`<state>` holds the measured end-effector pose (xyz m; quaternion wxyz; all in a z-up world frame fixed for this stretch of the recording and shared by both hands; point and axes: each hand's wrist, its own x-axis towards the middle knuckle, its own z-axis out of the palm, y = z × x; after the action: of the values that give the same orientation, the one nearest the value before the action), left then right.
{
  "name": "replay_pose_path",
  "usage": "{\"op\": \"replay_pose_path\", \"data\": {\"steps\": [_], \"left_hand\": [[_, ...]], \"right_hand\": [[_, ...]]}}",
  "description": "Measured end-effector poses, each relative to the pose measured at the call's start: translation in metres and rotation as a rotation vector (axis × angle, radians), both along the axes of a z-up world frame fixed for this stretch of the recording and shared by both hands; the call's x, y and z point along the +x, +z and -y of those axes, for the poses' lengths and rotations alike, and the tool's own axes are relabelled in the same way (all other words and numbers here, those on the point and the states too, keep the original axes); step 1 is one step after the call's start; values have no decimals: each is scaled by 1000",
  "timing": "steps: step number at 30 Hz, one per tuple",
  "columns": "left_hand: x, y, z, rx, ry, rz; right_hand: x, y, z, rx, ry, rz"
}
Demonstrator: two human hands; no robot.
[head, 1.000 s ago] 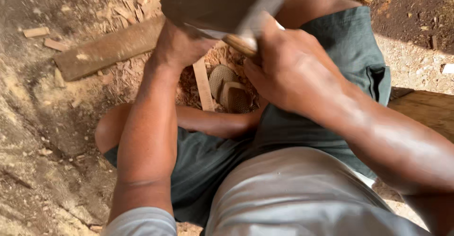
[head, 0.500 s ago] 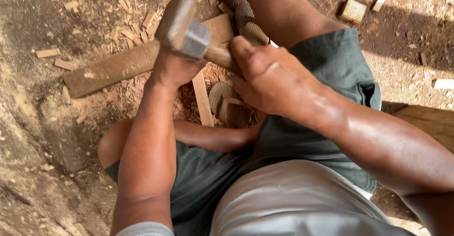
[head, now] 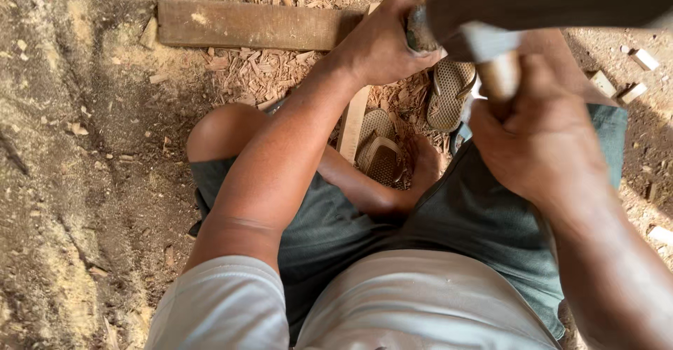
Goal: The person uses a hammer and a chisel to carve a rectangular hole into a piece of wood while sitting on the floor.
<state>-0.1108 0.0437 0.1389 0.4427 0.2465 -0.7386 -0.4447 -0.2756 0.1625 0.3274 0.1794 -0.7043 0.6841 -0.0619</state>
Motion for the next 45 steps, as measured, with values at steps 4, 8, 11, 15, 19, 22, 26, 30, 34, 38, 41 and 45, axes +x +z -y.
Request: {"op": "replay_pose_path", "data": {"steps": [4,8,11,15,19,22,26,30,34,38,41,45], "left_hand": [[2,7,3,60,-23,93],[-4,-22,1,142,21,195],[-14,-41,9,-71,24,289],[-7,-51,26,-211,45,252],[6,-37,8,11,-7,39],[9,2,20,-140,-22,-97],[-6,27,12,-176,39,-38],[-8,28,7,-25,81,63],[-11,11,5,-43,163,131],[-2,0,7,65,87,195],[2,-7,-4,153,-16,365],[10,-16,-11,-68,134,308]], "right_hand": [[2,0,14,-90,186,-106],[1,20,-13,-50,37,149],[-2,-9,5,-311,286,40],[-15,-35,6,6,161,62],[-31,-35,-12,-62,31,217],[-42,-19,-16,-3,-178,191],[-58,0,-15,-81,-243,190],[-63,10,-13,-171,-241,203],[-64,16,-18,-188,-235,190],[-57,23,-24,-145,-235,309],[-53,19,-28,-45,-254,316],[-37,-17,-12,-58,48,151]]}}
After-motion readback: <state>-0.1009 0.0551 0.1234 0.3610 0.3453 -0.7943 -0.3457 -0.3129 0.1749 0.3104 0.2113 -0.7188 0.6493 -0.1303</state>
